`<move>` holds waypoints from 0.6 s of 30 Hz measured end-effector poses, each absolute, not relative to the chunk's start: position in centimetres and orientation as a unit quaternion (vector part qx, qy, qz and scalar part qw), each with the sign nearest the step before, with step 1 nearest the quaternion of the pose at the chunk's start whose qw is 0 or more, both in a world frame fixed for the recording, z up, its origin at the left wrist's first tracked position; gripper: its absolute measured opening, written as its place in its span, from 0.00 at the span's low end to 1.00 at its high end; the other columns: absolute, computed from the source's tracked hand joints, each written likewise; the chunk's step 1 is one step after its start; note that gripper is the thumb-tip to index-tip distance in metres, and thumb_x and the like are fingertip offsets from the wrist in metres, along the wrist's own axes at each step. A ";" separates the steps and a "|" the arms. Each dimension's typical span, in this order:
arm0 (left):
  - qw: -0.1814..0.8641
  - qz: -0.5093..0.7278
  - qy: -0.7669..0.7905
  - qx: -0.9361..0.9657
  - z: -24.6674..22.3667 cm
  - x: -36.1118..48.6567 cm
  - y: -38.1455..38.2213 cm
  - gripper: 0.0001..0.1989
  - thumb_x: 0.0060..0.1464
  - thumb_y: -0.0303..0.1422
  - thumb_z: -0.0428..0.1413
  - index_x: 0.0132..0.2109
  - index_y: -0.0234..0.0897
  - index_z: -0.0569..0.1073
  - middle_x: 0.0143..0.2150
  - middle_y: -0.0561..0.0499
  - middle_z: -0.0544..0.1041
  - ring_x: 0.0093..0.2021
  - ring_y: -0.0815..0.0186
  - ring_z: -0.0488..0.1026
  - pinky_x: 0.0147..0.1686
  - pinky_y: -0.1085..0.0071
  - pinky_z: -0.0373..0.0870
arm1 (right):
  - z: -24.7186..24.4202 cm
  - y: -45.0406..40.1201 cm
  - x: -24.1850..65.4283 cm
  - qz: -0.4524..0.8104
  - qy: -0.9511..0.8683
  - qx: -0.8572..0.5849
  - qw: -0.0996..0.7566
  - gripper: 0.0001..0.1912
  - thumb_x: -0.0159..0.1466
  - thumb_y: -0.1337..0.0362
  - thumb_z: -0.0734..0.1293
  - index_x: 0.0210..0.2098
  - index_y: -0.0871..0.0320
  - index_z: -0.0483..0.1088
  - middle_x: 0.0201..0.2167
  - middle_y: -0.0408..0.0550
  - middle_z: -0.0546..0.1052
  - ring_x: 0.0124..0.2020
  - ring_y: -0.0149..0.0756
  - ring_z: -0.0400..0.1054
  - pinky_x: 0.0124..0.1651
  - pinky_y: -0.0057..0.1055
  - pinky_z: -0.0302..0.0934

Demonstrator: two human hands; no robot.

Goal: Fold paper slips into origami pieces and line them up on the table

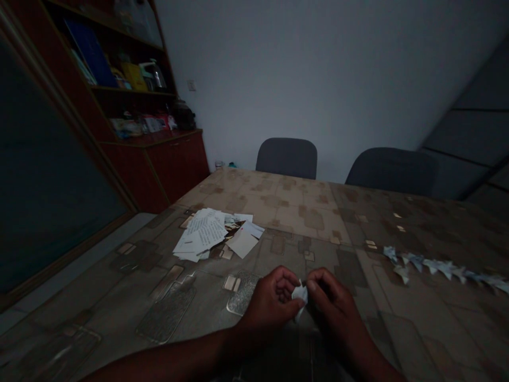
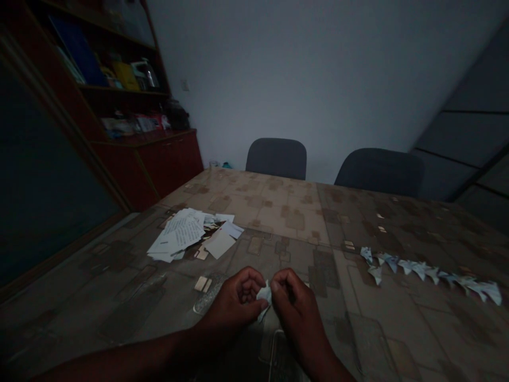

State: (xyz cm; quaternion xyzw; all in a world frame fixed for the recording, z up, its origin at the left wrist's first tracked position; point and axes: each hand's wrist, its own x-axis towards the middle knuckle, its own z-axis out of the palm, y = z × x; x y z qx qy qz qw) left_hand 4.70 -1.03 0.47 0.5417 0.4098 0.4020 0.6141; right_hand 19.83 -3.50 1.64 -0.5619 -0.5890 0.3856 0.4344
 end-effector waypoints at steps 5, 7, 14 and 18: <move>0.632 0.404 0.386 0.537 0.5 4.5 -0.9 0.12 0.45 0.25 0.59 0.37 0.35 0.66 0.29 0.54 0.71 0.29 0.69 0.67 0.29 0.75 0.61 | 1.8 -3.4 20.5 0.431 -0.589 -0.538 0.421 0.11 0.60 0.54 0.66 0.32 0.56 0.68 0.23 0.40 0.67 0.26 0.34 0.60 0.29 0.28 0.54; 0.623 0.397 0.386 0.553 0.5 4.5 -1.0 0.12 0.45 0.26 0.59 0.37 0.35 0.66 0.29 0.54 0.71 0.29 0.70 0.67 0.29 0.75 0.61 | 1.4 -3.3 20.6 0.443 -0.593 -0.531 0.412 0.10 0.59 0.55 0.67 0.32 0.56 0.68 0.22 0.39 0.66 0.25 0.33 0.59 0.28 0.28 0.53; 0.581 0.381 0.393 0.602 0.1 4.4 -0.9 0.11 0.47 0.27 0.59 0.39 0.34 0.68 0.29 0.56 0.70 0.28 0.71 0.65 0.27 0.76 0.59 | 1.2 -3.1 20.4 0.462 -0.572 -0.523 0.431 0.12 0.57 0.55 0.68 0.25 0.57 0.67 0.23 0.41 0.69 0.27 0.35 0.62 0.31 0.30 0.56; 0.599 0.374 0.410 0.578 0.4 4.3 -0.7 0.09 0.47 0.31 0.60 0.36 0.32 0.70 0.27 0.55 0.69 0.28 0.69 0.65 0.29 0.75 0.59 | 0.9 -3.1 20.3 0.439 -0.554 -0.534 0.463 0.12 0.57 0.55 0.68 0.25 0.56 0.67 0.24 0.43 0.70 0.28 0.37 0.65 0.33 0.32 0.58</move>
